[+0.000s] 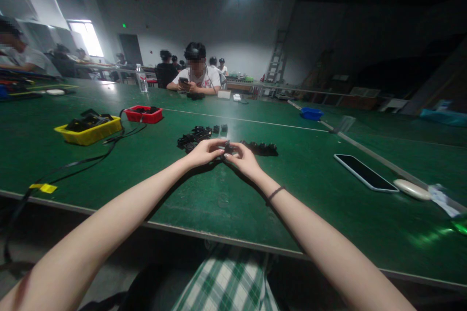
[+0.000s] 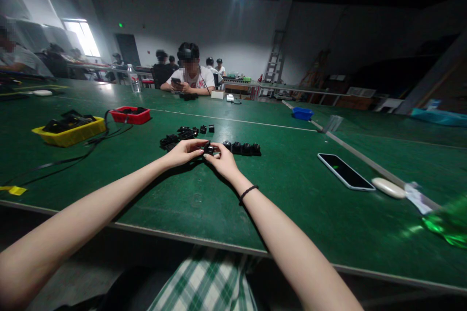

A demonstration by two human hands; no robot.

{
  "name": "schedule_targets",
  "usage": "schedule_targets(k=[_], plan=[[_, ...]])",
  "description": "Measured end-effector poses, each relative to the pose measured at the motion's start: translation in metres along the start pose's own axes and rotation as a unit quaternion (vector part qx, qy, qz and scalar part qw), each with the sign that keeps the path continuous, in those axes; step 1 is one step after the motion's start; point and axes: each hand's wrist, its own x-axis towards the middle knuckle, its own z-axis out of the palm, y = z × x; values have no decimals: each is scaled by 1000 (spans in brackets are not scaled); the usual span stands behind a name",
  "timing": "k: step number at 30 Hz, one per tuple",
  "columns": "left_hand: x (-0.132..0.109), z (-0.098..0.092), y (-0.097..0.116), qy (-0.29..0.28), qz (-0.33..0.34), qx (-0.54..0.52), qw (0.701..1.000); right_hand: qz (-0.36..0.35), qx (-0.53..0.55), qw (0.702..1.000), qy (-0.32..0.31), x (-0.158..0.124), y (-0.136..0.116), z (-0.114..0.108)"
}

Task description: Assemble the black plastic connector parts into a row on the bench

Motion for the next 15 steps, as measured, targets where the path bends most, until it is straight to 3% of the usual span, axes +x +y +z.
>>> schedule_targets(k=[15], plan=[[0,-1,0,3,8,10,1000,8,-5,1000,-5,-1,-1,0]])
